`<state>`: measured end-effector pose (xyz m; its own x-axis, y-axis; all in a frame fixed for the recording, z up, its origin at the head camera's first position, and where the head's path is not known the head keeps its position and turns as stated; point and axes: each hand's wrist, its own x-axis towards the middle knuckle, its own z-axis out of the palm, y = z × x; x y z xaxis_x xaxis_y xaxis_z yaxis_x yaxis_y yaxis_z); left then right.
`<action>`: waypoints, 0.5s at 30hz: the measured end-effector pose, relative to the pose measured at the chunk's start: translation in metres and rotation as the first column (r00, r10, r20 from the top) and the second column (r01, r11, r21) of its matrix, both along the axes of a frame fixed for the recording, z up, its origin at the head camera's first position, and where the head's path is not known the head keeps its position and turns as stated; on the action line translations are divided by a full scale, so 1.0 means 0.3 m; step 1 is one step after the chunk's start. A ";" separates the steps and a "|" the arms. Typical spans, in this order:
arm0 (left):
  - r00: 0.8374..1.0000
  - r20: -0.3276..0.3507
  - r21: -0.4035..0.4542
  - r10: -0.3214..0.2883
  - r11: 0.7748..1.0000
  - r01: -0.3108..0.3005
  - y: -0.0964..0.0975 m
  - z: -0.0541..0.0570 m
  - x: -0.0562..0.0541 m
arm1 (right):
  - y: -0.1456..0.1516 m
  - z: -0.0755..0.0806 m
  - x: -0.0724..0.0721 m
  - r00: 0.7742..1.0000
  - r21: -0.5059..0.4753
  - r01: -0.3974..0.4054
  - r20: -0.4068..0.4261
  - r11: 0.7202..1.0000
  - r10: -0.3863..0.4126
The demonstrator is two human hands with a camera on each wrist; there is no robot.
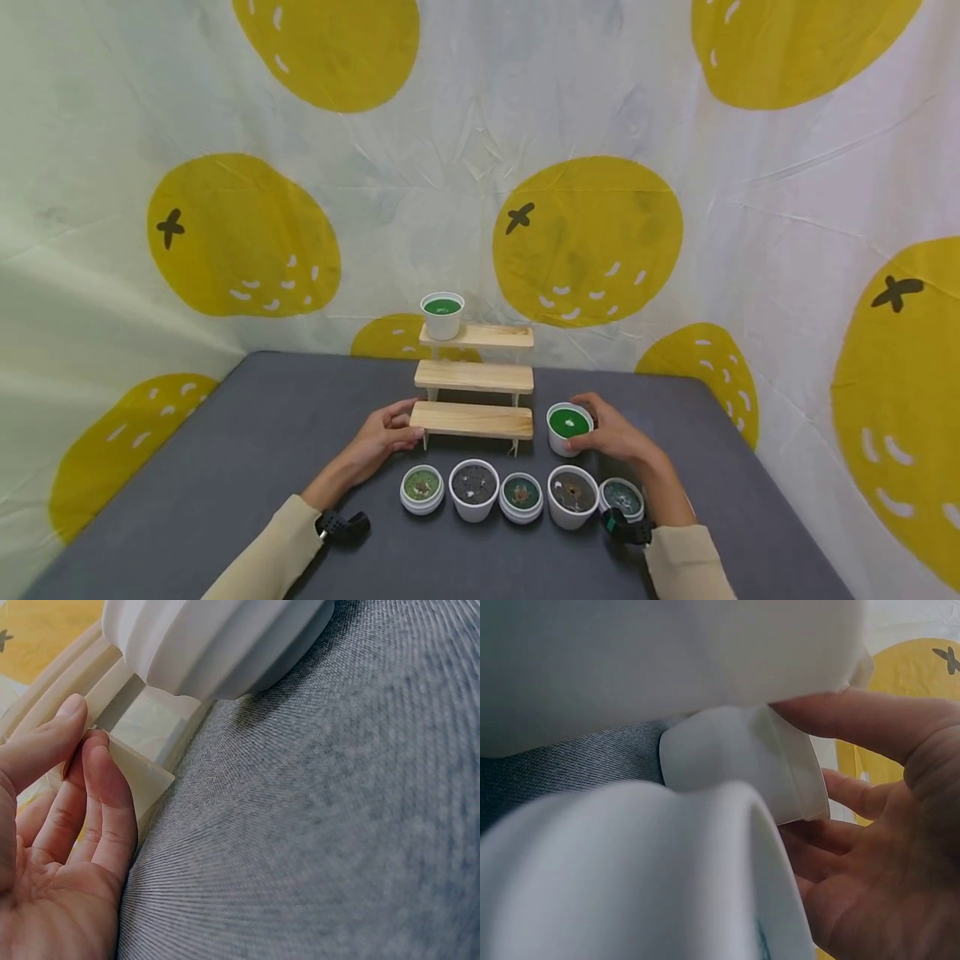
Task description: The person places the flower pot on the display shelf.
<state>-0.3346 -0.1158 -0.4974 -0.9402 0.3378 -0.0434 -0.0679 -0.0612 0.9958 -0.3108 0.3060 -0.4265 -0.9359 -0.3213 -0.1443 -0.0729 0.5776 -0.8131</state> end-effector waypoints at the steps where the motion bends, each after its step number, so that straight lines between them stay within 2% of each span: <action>1: 1.000 0.002 -0.004 0.001 1.000 -0.001 0.000 0.002 0.000 | 0.001 0.000 -0.001 1.000 -0.002 -0.001 0.001 1.000 0.001; 8: 1.000 0.004 0.001 -0.003 1.000 0.003 -0.002 0.008 -0.001 | -0.002 0.002 -0.002 1.000 0.013 -0.002 0.009 1.000 0.002; 15: 1.000 -0.010 -0.011 -0.008 1.000 0.008 -0.002 0.003 -0.002 | -0.001 -0.005 -0.001 1.000 0.026 0.011 -0.021 1.000 -0.010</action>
<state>-0.3352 -0.1166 -0.4964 -0.9380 0.3445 -0.0382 -0.0588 -0.0496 0.9970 -0.3111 0.3057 -0.4279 -0.9421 -0.3080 -0.1324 -0.0841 0.5994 -0.7960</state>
